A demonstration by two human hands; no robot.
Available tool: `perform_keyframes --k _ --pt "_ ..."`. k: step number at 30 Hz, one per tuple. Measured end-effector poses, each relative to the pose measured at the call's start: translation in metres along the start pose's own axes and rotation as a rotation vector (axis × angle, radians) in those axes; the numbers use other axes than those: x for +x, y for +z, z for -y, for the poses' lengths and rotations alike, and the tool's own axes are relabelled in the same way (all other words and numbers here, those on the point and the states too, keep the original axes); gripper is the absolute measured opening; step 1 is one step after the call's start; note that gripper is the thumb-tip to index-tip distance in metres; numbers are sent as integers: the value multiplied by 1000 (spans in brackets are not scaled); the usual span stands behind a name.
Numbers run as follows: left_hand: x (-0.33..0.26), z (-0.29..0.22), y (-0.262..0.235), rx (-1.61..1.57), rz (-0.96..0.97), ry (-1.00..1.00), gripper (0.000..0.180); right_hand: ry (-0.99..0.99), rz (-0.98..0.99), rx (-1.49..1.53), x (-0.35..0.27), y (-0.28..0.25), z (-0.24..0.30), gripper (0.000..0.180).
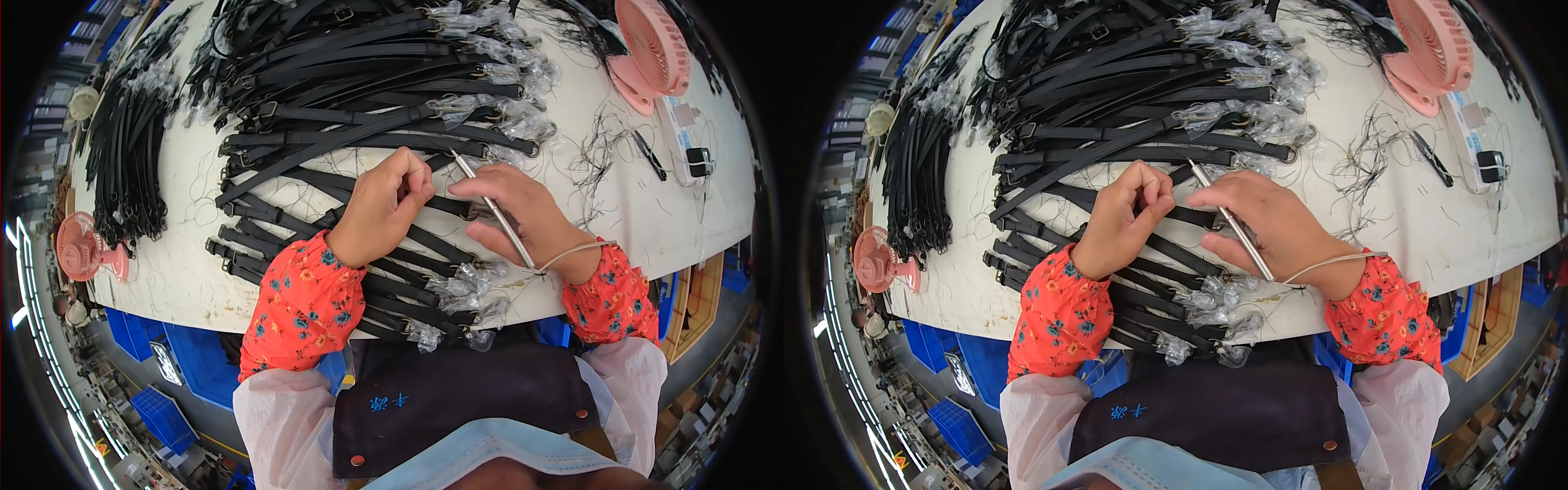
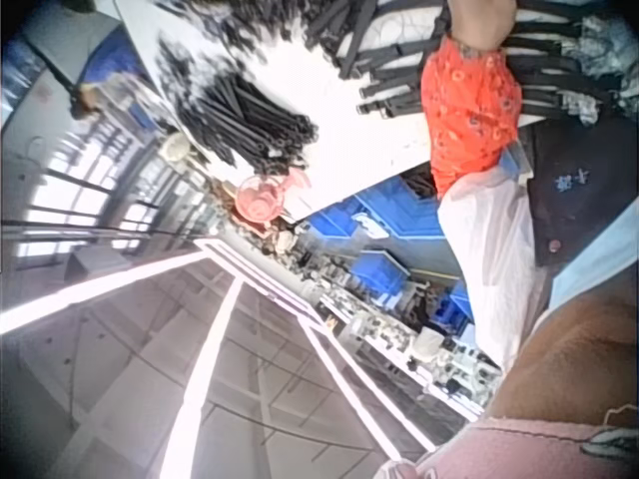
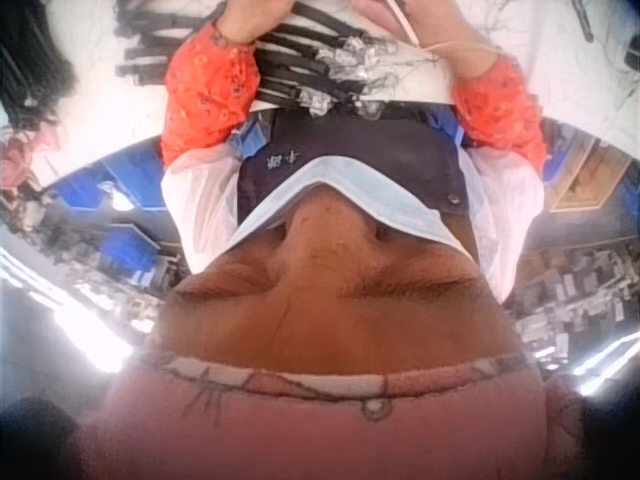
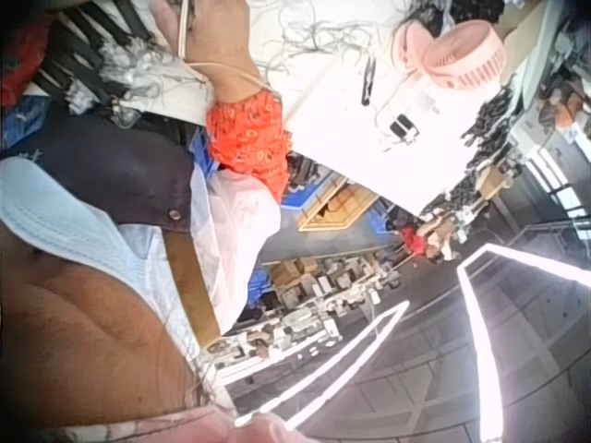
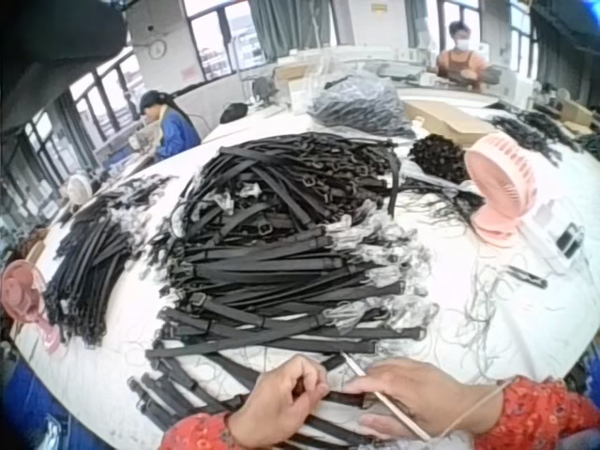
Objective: The person uses a metal tool to attach metal hardware to the ends of black leather belts. They work on a white table in a factory setting, handling the belts one by one and placing the finished items into a pile.
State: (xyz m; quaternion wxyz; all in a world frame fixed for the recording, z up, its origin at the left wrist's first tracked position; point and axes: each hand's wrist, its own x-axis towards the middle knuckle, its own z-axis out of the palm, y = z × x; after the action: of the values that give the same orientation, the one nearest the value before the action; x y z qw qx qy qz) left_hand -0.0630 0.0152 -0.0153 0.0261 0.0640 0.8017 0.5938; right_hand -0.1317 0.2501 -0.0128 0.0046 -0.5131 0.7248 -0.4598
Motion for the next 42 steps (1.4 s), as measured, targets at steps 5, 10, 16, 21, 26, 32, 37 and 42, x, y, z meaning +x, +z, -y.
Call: perform_keyframes --k 5,10,16,21,26,32,37,42 --pt "0 0 -3 -26 28 -64 26 469 28 672 -6 -1 9 35" --pt "1 8 -2 -78 29 -56 26 576 149 885 -5 -3 9 37" --pt "0 9 -4 -109 7 -76 17 584 134 872 -5 -2 9 36" --pt "-1 -15 -20 424 24 235 27 630 119 906 -7 -2 9 34" --pt "-3 -13 -23 370 180 208 22 626 136 890 -7 -4 6 33" --pt "-1 -5 -18 395 144 159 7 645 174 885 -4 -4 9 33" --pt "0 -3 -14 415 99 165 8 649 229 850 -2 -4 9 35" --pt "0 -5 -13 436 101 181 8 638 251 839 0 -4 9 36"
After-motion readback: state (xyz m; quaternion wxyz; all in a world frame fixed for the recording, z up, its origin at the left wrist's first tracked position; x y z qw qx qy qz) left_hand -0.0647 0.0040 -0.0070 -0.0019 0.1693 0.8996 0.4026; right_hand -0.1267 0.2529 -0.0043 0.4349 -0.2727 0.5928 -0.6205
